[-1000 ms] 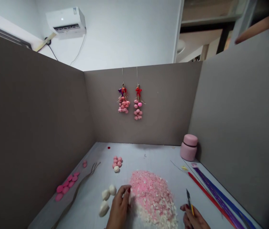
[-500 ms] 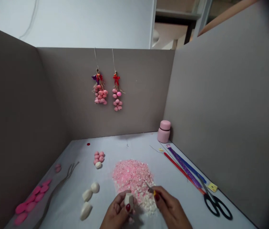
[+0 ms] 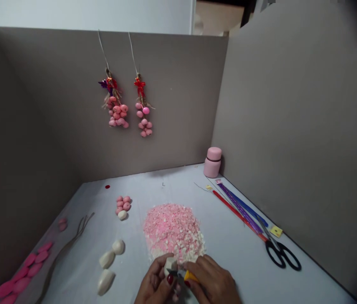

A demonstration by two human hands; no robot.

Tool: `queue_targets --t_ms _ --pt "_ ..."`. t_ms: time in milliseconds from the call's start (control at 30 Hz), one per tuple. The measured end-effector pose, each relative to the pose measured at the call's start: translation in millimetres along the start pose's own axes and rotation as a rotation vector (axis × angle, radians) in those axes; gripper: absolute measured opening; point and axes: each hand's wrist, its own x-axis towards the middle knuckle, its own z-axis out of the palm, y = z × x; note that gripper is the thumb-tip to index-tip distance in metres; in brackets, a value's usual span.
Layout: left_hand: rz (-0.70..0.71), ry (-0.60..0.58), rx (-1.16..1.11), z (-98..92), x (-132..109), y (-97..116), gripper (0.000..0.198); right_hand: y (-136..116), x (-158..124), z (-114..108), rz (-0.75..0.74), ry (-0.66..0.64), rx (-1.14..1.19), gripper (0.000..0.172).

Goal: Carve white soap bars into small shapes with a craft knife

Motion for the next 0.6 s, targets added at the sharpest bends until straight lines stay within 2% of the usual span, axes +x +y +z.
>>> queue_targets --t_ms 267,500,600 --pt "0.129 0.041 0.092 7.8 -2.7 4.1 0.035 0.4 -5.4 3.0 0.064 -0.1 0.092 0.029" --pt "0.157 0.049 0.101 13.3 -4.6 9.9 0.034 0.4 -8.9 5.5 0.045 -0.082 0.118 0.027" --pt "0.136 0.065 0.106 16.5 -6.2 11.2 0.037 3.7 -7.0 3.8 0.116 -0.065 0.132 0.024"
